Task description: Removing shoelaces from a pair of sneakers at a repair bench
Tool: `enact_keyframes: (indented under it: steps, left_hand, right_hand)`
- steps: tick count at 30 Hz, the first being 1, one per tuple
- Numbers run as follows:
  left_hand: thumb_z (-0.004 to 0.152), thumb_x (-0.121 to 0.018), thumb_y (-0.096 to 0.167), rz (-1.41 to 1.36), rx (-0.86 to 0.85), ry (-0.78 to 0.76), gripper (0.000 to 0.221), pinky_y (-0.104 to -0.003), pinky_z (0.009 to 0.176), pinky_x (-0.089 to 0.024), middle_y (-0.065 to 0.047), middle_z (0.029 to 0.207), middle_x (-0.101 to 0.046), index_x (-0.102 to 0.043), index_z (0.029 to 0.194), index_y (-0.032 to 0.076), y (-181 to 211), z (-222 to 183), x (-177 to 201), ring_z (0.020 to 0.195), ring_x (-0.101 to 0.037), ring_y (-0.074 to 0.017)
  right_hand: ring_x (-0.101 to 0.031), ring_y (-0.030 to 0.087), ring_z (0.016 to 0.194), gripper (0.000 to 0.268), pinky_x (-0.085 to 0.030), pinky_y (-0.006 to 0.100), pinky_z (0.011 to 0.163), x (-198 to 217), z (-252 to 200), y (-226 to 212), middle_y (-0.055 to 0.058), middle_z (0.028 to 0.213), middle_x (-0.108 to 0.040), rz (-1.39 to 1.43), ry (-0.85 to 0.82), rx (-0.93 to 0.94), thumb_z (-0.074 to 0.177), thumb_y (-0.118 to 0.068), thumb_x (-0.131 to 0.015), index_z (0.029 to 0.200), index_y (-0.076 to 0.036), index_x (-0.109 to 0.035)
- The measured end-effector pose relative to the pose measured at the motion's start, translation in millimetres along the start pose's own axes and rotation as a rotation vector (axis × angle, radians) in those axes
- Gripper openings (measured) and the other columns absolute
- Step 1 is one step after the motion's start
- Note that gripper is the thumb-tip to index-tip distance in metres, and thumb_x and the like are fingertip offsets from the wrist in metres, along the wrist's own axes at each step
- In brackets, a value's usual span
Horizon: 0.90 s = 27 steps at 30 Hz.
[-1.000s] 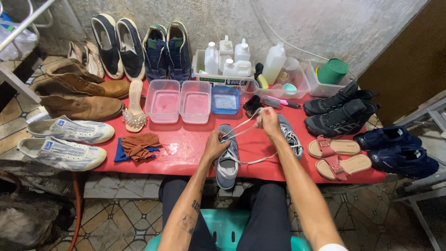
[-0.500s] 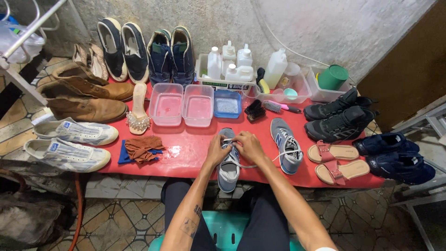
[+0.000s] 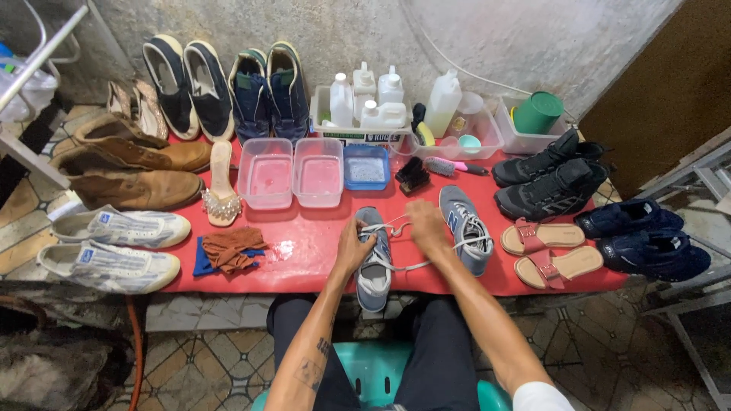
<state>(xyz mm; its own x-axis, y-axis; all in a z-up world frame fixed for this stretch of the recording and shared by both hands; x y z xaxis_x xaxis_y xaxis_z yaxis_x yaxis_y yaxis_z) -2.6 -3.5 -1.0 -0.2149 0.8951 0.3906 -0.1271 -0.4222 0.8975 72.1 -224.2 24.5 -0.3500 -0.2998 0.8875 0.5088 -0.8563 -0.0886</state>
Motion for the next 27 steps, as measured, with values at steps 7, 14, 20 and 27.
enact_keyframes:
  steps: [7,14,20,27]
  left_hand:
    - [0.081,-0.078,0.03,-0.005,-0.002,-0.005,0.041,-0.048,0.094,-0.05,-0.015,0.103,-0.062,-0.058,0.112,0.012,1,-3,0,0.106,-0.063,-0.0374]
    - [0.088,-0.063,0.012,-0.078,-0.059,0.05,0.03,-0.047,0.095,-0.05,-0.015,0.106,-0.064,-0.06,0.118,0.011,7,-6,5,0.106,-0.064,-0.0357]
    - [0.084,-0.068,-0.004,-0.296,-0.003,-0.005,0.048,-0.042,0.099,-0.053,-0.021,0.119,-0.07,-0.056,0.13,0.003,11,-13,26,0.111,-0.069,-0.0365]
    - [0.082,-0.072,-0.005,-0.283,0.001,0.014,0.049,-0.043,0.098,-0.056,-0.024,0.119,-0.07,-0.055,0.127,0.001,12,-11,24,0.11,-0.071,-0.0373]
  right_hand:
    - [-0.064,0.036,0.09,0.012,-0.049,0.052,0.08,97,2,67,0.009,0.089,-0.059,0.028,0.307,-0.404,0.105,-0.021,-0.045,0.1,-0.017,-0.055]
    - [-0.068,0.043,0.095,0.019,-0.051,0.058,0.081,95,-10,62,0.017,0.086,-0.07,-0.058,-0.171,-0.42,0.097,-0.03,-0.057,0.095,-0.015,-0.069]
    - [-0.068,0.034,0.111,0.014,-0.052,0.049,0.093,69,10,-29,0.01,0.104,-0.074,0.212,-0.101,-0.158,0.094,-0.029,-0.068,0.098,-0.021,-0.078]
    - [-0.066,0.032,0.103,0.019,-0.048,0.05,0.094,12,37,-102,0.009,0.095,-0.072,0.147,-0.284,0.026,0.086,-0.037,-0.071,0.094,-0.023,-0.08]
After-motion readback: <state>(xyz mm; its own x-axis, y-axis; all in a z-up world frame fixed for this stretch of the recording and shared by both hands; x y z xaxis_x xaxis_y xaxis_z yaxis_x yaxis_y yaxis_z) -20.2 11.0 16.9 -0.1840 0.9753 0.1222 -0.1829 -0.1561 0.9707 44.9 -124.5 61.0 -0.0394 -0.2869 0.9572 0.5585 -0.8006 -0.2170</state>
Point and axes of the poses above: each hand's wrist, its own z-axis towards the middle knuckle, its own x-axis out of the back of the hand, y = z × x, the point moved 2 cm from there along z, towards the middle knuckle
